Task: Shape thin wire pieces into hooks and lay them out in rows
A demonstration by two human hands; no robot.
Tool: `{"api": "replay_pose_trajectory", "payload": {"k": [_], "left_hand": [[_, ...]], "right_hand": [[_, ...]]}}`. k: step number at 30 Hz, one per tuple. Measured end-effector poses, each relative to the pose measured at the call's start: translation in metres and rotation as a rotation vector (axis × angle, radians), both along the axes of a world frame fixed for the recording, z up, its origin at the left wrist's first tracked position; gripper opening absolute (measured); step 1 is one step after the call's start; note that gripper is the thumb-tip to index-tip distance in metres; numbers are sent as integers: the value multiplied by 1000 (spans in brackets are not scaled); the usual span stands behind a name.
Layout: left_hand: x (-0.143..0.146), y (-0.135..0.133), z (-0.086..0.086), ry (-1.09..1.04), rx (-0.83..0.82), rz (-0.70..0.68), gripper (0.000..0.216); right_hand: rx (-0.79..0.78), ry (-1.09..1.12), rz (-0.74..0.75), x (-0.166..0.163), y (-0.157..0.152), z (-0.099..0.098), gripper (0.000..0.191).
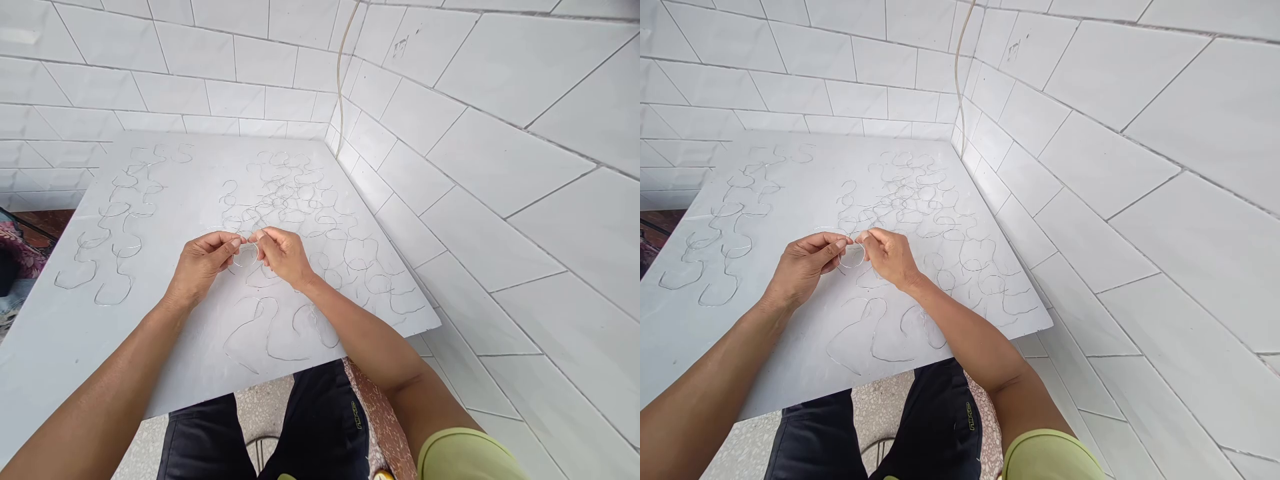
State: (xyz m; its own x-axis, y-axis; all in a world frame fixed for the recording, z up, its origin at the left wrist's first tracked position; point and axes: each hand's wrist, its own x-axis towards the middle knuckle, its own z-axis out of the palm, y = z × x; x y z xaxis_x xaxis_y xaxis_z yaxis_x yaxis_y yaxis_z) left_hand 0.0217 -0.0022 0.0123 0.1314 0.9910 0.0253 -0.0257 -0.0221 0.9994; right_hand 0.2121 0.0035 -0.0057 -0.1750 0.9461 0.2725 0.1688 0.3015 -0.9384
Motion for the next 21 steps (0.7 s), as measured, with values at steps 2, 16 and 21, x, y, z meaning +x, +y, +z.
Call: {"api": "replay_pose_trajectory", "payload": {"k": [2, 16, 21], "left_hand": [[-2, 2, 0, -18, 0, -58, 20], [-11, 2, 5, -126, -152, -363, 22], [-14, 4, 3, -174, -226, -363, 27]], "right_hand": [[-58, 63, 27, 5, 6, 0, 38], [327, -159, 234, 15, 12, 13, 17], [402, -170, 144, 19, 11, 9, 19]]}}
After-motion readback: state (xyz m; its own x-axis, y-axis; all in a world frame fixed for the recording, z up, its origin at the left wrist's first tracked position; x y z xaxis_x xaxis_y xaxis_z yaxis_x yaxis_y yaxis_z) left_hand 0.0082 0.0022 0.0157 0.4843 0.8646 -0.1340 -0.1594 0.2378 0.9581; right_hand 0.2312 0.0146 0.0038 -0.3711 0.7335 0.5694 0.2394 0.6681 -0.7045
